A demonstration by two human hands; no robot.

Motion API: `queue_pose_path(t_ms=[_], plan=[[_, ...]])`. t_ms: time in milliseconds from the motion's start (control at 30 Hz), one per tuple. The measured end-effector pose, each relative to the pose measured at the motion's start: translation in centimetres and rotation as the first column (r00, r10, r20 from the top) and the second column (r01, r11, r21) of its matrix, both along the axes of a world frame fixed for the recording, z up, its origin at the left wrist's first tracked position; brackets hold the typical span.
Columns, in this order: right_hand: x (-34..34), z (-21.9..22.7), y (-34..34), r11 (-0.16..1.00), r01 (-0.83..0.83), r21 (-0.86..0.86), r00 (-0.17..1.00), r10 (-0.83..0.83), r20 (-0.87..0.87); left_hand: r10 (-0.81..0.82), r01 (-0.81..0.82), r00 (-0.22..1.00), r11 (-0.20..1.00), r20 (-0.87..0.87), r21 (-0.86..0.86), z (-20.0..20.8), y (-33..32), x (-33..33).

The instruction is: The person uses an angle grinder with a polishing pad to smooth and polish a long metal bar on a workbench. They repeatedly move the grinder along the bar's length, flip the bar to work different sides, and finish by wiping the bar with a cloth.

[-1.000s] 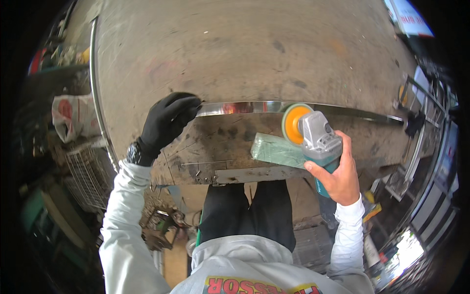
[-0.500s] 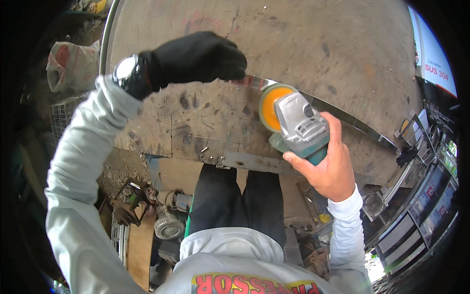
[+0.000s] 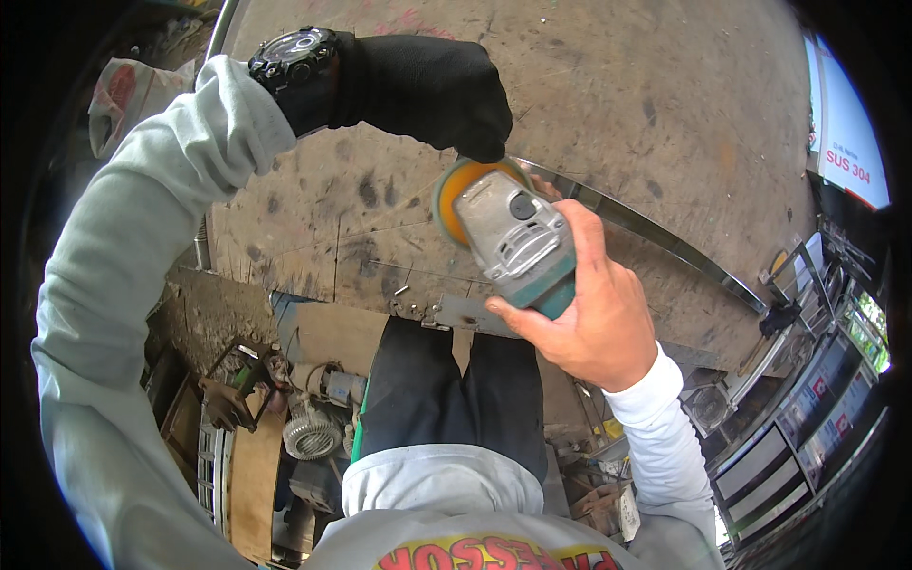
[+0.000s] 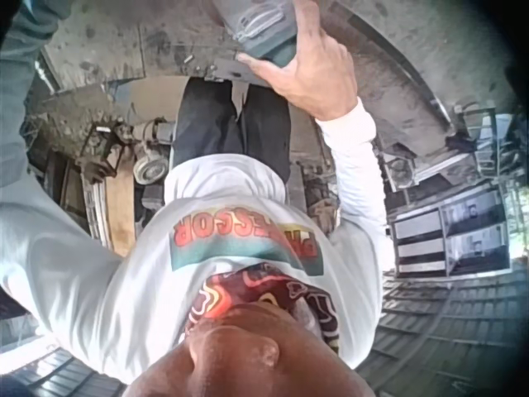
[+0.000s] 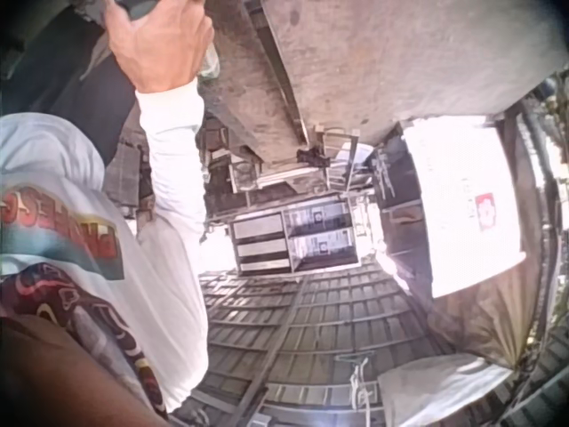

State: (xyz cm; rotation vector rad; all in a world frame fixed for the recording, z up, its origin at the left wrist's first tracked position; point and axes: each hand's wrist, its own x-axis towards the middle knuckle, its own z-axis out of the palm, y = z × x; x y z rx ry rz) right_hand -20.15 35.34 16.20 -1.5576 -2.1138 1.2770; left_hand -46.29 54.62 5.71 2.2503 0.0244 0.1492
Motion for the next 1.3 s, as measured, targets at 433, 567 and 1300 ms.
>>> queue_pose_path(t_ms=[433, 567, 1300], plan=[[-1.1, 0.1, -0.1, 0.998, 0.038, -0.052, 0.994, -0.033, 0.101, 0.257, -0.488, 0.699, 0.853, -0.667, -0.183, 6.2, -1.6, 2.1], [1.1, -0.1, -1.4, 0.992, 0.123, -0.003, 0.989, -0.122, 0.083, 0.270, -0.391, 0.841, 0.902, -0.469, -0.183, 5.2, -1.7, 1.8], [3.4, -0.1, -4.3, 0.902, 0.428, -0.048, 0.898, -0.418, 0.139, 0.629, -0.614, 0.777, 0.761, -0.010, 0.209, 0.7, -7.5, -0.5]])
